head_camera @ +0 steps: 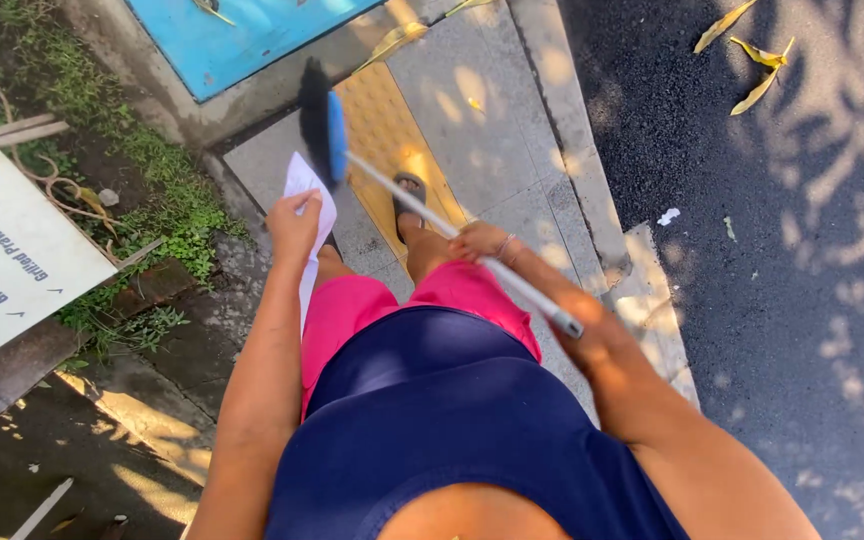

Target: Sweeping the sidewalk area in front of a business using a broom to clear debris.

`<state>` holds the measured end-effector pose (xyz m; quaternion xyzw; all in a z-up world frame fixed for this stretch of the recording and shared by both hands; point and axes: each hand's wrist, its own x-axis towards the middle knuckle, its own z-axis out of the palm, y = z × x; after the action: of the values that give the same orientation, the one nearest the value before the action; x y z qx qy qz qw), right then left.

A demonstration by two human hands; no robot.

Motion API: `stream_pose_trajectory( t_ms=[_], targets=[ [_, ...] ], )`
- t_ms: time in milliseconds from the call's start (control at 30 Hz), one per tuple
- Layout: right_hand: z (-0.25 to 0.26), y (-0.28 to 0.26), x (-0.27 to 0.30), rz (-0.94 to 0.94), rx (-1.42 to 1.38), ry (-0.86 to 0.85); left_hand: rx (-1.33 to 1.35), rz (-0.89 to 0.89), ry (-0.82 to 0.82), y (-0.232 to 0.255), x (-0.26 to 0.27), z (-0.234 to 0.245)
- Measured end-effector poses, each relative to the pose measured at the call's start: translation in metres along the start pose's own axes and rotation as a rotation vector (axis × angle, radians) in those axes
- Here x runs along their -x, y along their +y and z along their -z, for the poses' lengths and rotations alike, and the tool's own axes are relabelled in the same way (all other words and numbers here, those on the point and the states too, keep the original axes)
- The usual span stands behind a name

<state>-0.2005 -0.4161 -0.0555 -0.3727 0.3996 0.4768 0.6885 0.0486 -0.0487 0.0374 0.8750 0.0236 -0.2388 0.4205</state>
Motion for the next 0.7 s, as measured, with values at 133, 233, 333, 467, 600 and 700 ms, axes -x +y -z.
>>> stream_pose_trajectory(
  t_ms=[133,233,333,467,600,700],
  targets=[
    [0.111,-0.056,-0.024,-0.06,-0.219,-0.121,0.076,0.047,0.064,0.011,0.004,0.032],
    [0.146,-0.085,-0.01,0.276,0.399,0.39,0.2,0.134,0.084,0.01,0.009,0.032],
    [0.145,-0.074,-0.012,0.542,0.681,0.46,0.213,0.141,0.089,-0.013,0.01,0.015],
    [-0.009,-0.12,0.114,0.234,0.34,0.613,0.136,0.1,0.07,0.01,-0.01,-0.013],
    [0.013,-0.037,0.106,0.212,0.192,0.388,0.138,-0.02,0.049,0.044,-0.035,-0.017],
    [0.094,0.0,0.069,0.111,0.253,0.267,0.167,-0.156,0.08,0.067,-0.048,-0.003]
  ],
)
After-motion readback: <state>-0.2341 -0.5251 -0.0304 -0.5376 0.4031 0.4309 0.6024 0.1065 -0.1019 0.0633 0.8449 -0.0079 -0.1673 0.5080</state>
